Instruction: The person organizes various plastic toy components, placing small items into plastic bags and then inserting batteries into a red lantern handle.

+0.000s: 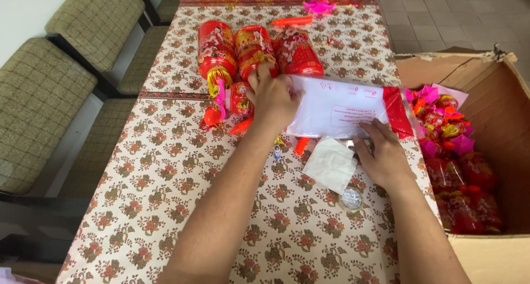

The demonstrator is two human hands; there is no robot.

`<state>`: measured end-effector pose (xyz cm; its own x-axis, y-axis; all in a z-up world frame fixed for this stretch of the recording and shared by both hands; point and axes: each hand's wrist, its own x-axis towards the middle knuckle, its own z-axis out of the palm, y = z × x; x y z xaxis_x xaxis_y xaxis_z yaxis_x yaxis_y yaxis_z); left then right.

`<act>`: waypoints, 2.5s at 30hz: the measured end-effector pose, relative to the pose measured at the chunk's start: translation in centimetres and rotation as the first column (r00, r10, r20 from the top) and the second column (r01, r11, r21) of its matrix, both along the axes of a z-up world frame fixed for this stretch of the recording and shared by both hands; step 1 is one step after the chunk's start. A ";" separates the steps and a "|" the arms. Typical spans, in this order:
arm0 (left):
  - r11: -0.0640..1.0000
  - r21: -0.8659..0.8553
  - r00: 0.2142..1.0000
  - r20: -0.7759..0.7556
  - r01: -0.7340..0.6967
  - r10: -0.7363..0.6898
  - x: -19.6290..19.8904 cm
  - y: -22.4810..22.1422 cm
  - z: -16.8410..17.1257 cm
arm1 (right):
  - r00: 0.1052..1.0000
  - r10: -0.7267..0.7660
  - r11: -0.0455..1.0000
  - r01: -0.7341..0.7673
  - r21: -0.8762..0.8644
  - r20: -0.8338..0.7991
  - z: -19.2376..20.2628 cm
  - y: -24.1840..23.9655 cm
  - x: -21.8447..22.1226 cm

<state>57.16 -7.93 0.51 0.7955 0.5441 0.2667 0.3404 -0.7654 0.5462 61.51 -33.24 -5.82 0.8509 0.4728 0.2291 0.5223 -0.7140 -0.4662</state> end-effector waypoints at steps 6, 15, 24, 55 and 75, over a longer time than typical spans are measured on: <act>0.984 -0.176 0.996 0.093 0.031 -0.014 0.9 0.9 -1.6 | 1.000 -0.007 0.999 0.006 -0.036 -0.027 -0.3 -0.1 0.7; 0.964 -0.240 0.930 0.368 0.111 -0.015 -1.0 0.7 -1.2 | 0.996 -0.087 0.987 0.081 -0.139 -0.035 -1.6 -0.4 1.2; 0.819 -0.521 0.882 0.469 0.239 0.041 -10.9 2.4 5.0 | 0.994 -0.101 0.983 0.092 -0.159 -0.048 -2.1 -0.8 1.7; 0.966 0.088 0.947 0.240 -0.242 0.215 -23.5 8.2 0.2 | 0.996 -0.036 0.999 0.033 -0.034 -0.079 -2.0 -1.5 2.8; 0.958 0.007 0.923 0.266 0.287 -0.279 -2.0 0.9 0.7 | 0.929 -0.369 0.928 0.367 -0.059 -0.025 -5.3 -2.6 7.4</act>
